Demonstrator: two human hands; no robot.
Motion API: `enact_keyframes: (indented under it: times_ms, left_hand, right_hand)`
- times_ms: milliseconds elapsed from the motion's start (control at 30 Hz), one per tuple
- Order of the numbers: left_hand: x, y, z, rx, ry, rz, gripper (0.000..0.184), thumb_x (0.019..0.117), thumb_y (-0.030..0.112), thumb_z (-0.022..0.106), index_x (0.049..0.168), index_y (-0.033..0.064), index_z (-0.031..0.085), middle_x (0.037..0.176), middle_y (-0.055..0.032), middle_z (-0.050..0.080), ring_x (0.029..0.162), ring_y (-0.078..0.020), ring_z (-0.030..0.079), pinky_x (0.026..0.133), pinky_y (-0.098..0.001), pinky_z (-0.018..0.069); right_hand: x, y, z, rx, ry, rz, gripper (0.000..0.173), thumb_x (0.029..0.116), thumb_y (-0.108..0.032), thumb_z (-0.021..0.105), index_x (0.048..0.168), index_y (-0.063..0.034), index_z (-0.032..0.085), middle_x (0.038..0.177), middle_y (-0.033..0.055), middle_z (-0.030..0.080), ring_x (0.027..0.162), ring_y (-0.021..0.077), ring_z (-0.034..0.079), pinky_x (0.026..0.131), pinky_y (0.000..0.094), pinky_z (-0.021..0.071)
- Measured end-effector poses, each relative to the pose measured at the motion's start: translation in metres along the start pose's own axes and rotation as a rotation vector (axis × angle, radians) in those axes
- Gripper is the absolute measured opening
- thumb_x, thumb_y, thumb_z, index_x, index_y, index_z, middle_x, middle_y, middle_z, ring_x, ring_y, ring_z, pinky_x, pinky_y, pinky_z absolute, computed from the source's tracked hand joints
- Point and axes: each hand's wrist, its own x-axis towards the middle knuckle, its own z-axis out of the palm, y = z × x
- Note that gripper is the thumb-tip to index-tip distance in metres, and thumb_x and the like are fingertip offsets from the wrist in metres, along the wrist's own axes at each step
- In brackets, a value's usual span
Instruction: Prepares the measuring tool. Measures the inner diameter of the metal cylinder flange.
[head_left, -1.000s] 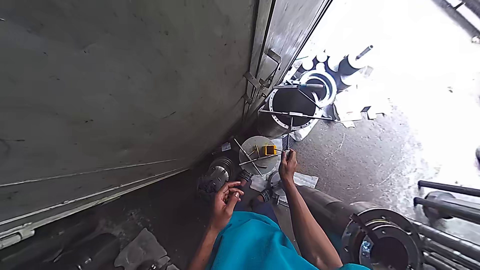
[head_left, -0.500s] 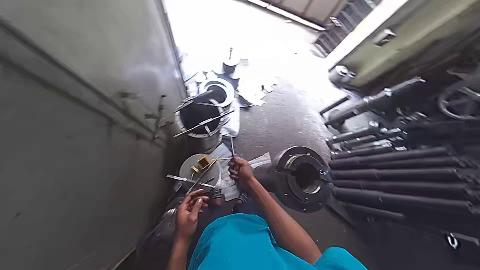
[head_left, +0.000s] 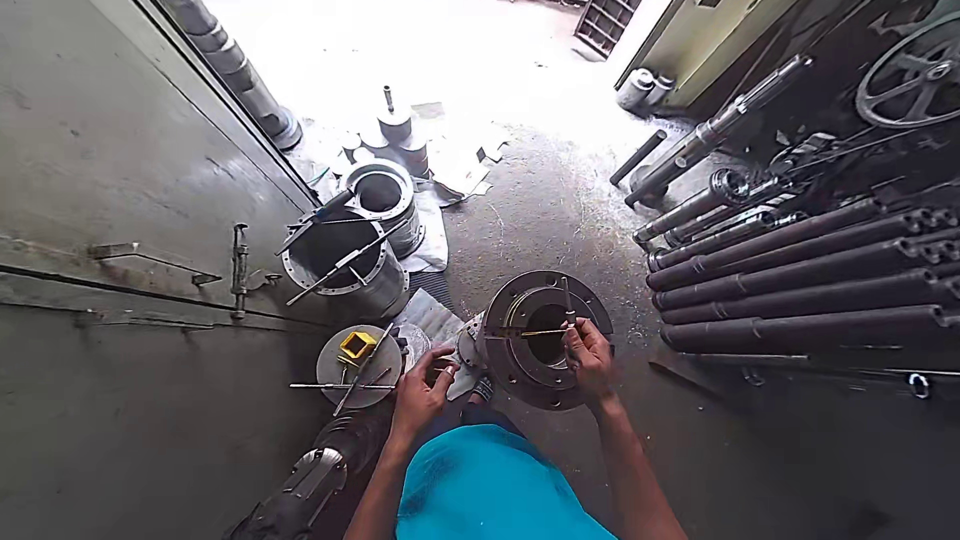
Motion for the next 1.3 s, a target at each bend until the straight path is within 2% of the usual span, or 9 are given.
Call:
enact_keyframes:
  times_ms: [133,533,633,733,867,1000,1133,1233,1300]
  left_hand:
    - [-0.011,-0.005,0.023,0.175,0.028,0.013,0.037,0.0975,0.022,0.057,0.131,0.0084,0.064,0.106,0.0004,0.077,0.086,-0.0082,0.073,0.074,-0.0282,0.0616]
    - [-0.046,-0.017,0.031,0.231,0.226,-0.081,0.039,0.0958,0.020,0.059,0.132,0.0049,0.062,0.103,-0.0008,0.076,0.084,-0.0070,0.073,0.074,-0.0267,0.0613]
    - [-0.037,-0.019,0.039,0.254,0.235,0.142,0.042,0.0926,0.022,0.062,0.128,0.0007,0.065,0.124,-0.0100,0.071,0.110,-0.0133,0.069,0.093,-0.0318,0.0587]
    - [-0.004,-0.015,0.056,0.186,0.105,0.407,0.049,0.0912,0.031,0.069,0.132,0.0031,0.066,0.155,-0.0252,0.044,0.146,-0.0335,0.043,0.116,-0.0462,0.0439]
    - [0.059,-0.025,0.087,0.127,-0.033,0.491,0.040,0.0881,0.027,0.072,0.122,0.0064,0.073,0.160,-0.0183,0.042,0.154,-0.0359,0.026,0.125,-0.0546,0.0286]
    - [0.093,-0.016,0.103,0.143,-0.109,0.559,0.022,0.0889,0.024,0.069,0.100,0.0101,0.081,0.152,-0.0094,0.054,0.155,-0.0308,0.027,0.128,-0.0553,0.0174]
    - [0.097,-0.021,0.105,0.119,-0.073,0.559,0.021,0.0903,0.021,0.066,0.097,0.0089,0.081,0.137,-0.0110,0.066,0.147,-0.0304,0.042,0.124,-0.0515,0.0276]
    - [0.096,-0.019,0.107,0.136,-0.044,0.562,0.022,0.0903,0.024,0.067,0.096,0.0098,0.082,0.134,-0.0098,0.069,0.143,-0.0310,0.047,0.123,-0.0538,0.0288]
    - [0.097,-0.019,0.108,0.128,-0.036,0.582,0.021,0.0913,0.025,0.066,0.095,0.0135,0.083,0.138,-0.0054,0.067,0.145,-0.0302,0.045,0.123,-0.0550,0.0281]
  right_hand:
    - [0.011,0.004,0.001,-0.375,-0.049,-0.074,0.035,0.1048,-0.031,0.049,0.119,-0.0028,0.065,0.083,0.0060,0.066,0.074,0.0144,0.063,0.073,0.0376,0.0529]
    - [0.024,0.018,0.008,-0.605,-0.167,-0.232,0.037,0.1029,-0.034,0.051,0.121,-0.0042,0.063,0.089,0.0139,0.070,0.079,0.0325,0.070,0.069,0.0541,0.0557]
    - [0.024,0.011,0.007,-0.693,-0.278,-0.335,0.036,0.1029,-0.033,0.054,0.124,-0.0053,0.065,0.103,0.0143,0.072,0.084,0.0339,0.073,0.070,0.0553,0.0582]
    - [0.025,-0.003,0.013,-0.809,-0.404,-0.425,0.034,0.1019,-0.035,0.056,0.123,-0.0103,0.068,0.107,0.0115,0.068,0.084,0.0304,0.071,0.066,0.0497,0.0584]
    - [0.022,-0.021,0.019,-0.897,-0.459,-0.303,0.040,0.1048,-0.037,0.050,0.134,-0.0129,0.063,0.110,0.0121,0.071,0.092,0.0320,0.072,0.076,0.0513,0.0579]
    - [0.018,-0.033,0.023,-1.044,-0.359,-0.175,0.055,0.1052,-0.044,0.045,0.157,-0.0237,0.044,0.096,0.0132,0.073,0.087,0.0368,0.072,0.072,0.0555,0.0545]
    - [0.011,-0.037,0.037,-1.076,-0.332,-0.121,0.058,0.1064,-0.047,0.040,0.163,-0.0399,0.028,0.082,0.0128,0.071,0.079,0.0381,0.070,0.068,0.0566,0.0517]
    - [0.002,-0.031,0.050,-1.043,-0.226,-0.113,0.048,0.1082,-0.046,0.034,0.155,-0.0438,0.044,0.075,0.0119,0.070,0.072,0.0373,0.070,0.063,0.0559,0.0514]
    - [-0.002,-0.027,0.057,-0.990,-0.135,-0.062,0.045,0.1077,-0.045,0.034,0.144,-0.0373,0.060,0.072,0.0115,0.071,0.069,0.0370,0.070,0.062,0.0563,0.0519]
